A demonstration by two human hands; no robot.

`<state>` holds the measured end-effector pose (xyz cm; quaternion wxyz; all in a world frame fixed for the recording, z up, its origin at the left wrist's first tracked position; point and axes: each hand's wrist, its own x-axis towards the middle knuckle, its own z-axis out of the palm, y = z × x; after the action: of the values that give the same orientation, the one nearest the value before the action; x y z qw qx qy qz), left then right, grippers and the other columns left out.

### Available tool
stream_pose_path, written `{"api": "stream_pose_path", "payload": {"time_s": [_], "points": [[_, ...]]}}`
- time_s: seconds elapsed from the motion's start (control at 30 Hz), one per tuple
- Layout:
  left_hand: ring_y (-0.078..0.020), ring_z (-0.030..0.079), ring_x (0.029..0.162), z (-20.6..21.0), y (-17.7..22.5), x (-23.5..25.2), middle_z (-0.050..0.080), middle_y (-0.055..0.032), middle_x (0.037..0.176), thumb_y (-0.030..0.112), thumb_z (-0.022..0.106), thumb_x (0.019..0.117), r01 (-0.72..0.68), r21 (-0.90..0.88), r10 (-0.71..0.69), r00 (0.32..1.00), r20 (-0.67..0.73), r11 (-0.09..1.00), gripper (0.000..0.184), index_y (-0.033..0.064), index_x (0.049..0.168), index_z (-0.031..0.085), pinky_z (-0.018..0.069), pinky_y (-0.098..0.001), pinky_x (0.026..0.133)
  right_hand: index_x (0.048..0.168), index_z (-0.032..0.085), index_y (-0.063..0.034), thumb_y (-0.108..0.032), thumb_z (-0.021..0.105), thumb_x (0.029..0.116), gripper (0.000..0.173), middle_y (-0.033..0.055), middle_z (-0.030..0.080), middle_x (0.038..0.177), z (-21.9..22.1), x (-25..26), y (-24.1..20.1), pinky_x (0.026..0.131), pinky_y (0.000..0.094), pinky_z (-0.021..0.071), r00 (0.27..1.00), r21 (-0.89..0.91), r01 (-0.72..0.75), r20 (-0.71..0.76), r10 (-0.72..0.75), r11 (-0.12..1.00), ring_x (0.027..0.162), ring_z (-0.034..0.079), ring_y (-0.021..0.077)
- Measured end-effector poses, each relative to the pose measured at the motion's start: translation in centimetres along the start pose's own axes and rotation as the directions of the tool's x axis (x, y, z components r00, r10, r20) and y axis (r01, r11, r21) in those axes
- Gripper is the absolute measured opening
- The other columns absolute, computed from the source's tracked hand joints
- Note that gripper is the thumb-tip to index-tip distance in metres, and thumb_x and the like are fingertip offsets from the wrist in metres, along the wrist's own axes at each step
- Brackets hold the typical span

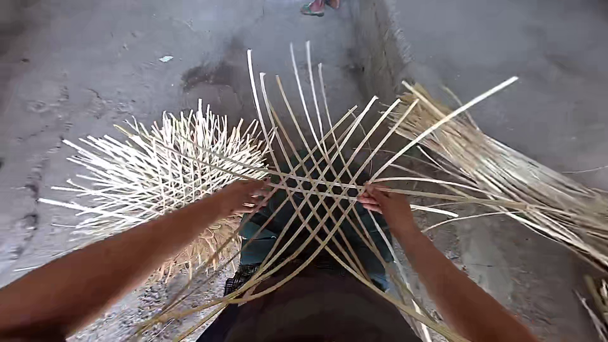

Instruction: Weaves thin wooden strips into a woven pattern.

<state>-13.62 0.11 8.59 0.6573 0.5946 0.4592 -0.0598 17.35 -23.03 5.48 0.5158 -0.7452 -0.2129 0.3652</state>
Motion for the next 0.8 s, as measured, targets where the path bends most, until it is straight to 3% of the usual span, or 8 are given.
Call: {"api": "stream_pose_path", "payload": {"time_s": [0.07, 0.17, 0.27, 0.33, 0.4, 0.57, 0.67, 0.8], "points": [[-0.0239, 0.070, 0.101, -1.8, 4.1, -2.4, 0.070, -0.0149, 0.118, 0.042, 0.044, 0.1097, -0.021, 0.458, -0.026, 0.995, 0.095, 0.889, 0.049, 0.0028, 0.135, 0.060, 0.0555, -0.0427, 0.092, 0.120, 0.066, 0.0037, -0.019, 0.055, 0.1074, 0.029, 0.0116, 0.076, 0.093, -0.1, 0.2, -0.5, 0.078, 0.0340, 0.0644, 1.000, -0.022, 0.029, -0.011, -0.029, 0.999, 0.083, 0.076, 0.0189], [-0.0302, 0.069, 0.090, -0.6, 9.5, -3.6, 0.072, -0.0124, 0.094, 0.046, 0.053, 0.1050, -0.212, 0.867, 0.168, 0.974, 0.151, 0.451, 0.042, 0.0103, 0.107, 0.076, 0.0528, -0.0598, 0.084, 0.119, 0.067, 0.0030, -0.020, 0.057, 0.1063, 0.028, 0.0112, 0.077, 0.090, 0.6, 0.5, -0.5, 0.075, 0.0342, 0.0652, 0.997, -0.054, 0.062, -0.032, -0.064, 0.997, 0.079, 0.077, 0.0190], [-0.0291, 0.062, 0.125, 5.9, 9.1, 0.4, 0.065, -0.0104, 0.135, 0.048, 0.060, 0.1015, -0.493, 0.807, 0.530, 0.802, 0.276, 0.325, 0.053, 0.0164, 0.144, 0.059, 0.0473, -0.0577, 0.106, 0.120, 0.068, 0.0027, -0.019, 0.058, 0.1060, 0.028, 0.0112, 0.076, 0.089, 1.8, 1.2, -0.2, 0.073, 0.0339, 0.0652, 0.994, -0.062, 0.093, -0.049, -0.096, 0.994, 0.077, 0.076, 0.0184], [-0.0277, 0.038, 0.149, 9.9, 5.6, 5.5, 0.043, -0.0076, 0.160, 0.056, 0.059, 0.0988, -0.587, 0.801, 0.644, 0.659, 0.389, 0.116, 0.069, 0.0224, 0.157, 0.044, 0.0312, -0.0595, 0.119, 0.121, 0.069, 0.0017, -0.020, 0.057, 0.1061, 0.029, 0.0104, 0.077, 0.092, 2.1, 1.5, 0.3, 0.077, 0.0343, 0.0652, 0.991, -0.047, 0.122, -0.045, -0.124, 0.991, 0.081, 0.076, 0.0181], [-0.0308, 0.015, 0.158, 12.0, 1.7, 8.9, 0.019, -0.0071, 0.171, 0.067, 0.044, 0.0999, -0.588, 0.808, 0.636, 0.615, 0.467, -0.025, 0.077, 0.0259, 0.163, 0.029, 0.0123, -0.0686, 0.122, 0.120, 0.068, 0.0028, -0.021, 0.053, 0.1076, 0.031, 0.0116, 0.076, 0.100, 1.5, 0.9, 1.1, 0.083, 0.0363, 0.0647, 0.991, -0.023, 0.135, -0.022, -0.136, 0.991, 0.088, 0.076, 0.0197], [-0.0275, 0.010, 0.159, 12.6, 0.9, 8.6, 0.012, -0.0044, 0.173, 0.069, 0.032, 0.1019, -0.580, 0.814, 0.630, 0.628, 0.458, -0.013, 0.076, 0.0294, 0.165, 0.020, 0.0093, -0.0684, 0.122, 0.117, 0.074, -0.0028, -0.029, 0.050, 0.1086, 0.036, 0.0068, 0.077, 0.106, 0.7, -3.7, 0.3, 0.087, 0.0322, 0.0637, 0.881, -0.395, 0.412, -0.055, -0.469, 0.821, 0.095, 0.075, 0.0129], [-0.0278, 0.011, 0.159, 12.9, 1.5, 8.5, 0.014, -0.0049, 0.173, 0.068, 0.034, 0.1021, -0.594, 0.805, 0.624, 0.625, 0.469, -0.010, 0.075, 0.0296, 0.165, 0.021, 0.0082, -0.0698, 0.121, 0.139, 0.062, -0.0003, -0.030, 0.050, 0.1072, 0.045, 0.0173, 0.063, 0.140, 2.4, -4.0, 1.4, 0.111, 0.0458, 0.0487, 0.718, -0.621, 0.593, 0.119, -0.685, 0.514, 0.132, 0.059, 0.0293], [-0.0252, 0.012, 0.159, 12.9, 2.6, 8.2, 0.015, -0.0024, 0.173, 0.069, 0.035, 0.1014, -0.635, 0.772, 0.629, 0.585, 0.513, -0.040, 0.076, 0.0299, 0.165, 0.022, 0.0059, -0.0687, 0.122, 0.153, 0.043, 0.0044, -0.041, 0.049, 0.1046, 0.066, 0.0246, 0.040, 0.159, 3.8, -1.7, 6.1, 0.124, 0.0536, 0.0282, 0.714, -0.672, 0.586, 0.165, -0.680, 0.452, 0.151, 0.033, 0.0413]]}}
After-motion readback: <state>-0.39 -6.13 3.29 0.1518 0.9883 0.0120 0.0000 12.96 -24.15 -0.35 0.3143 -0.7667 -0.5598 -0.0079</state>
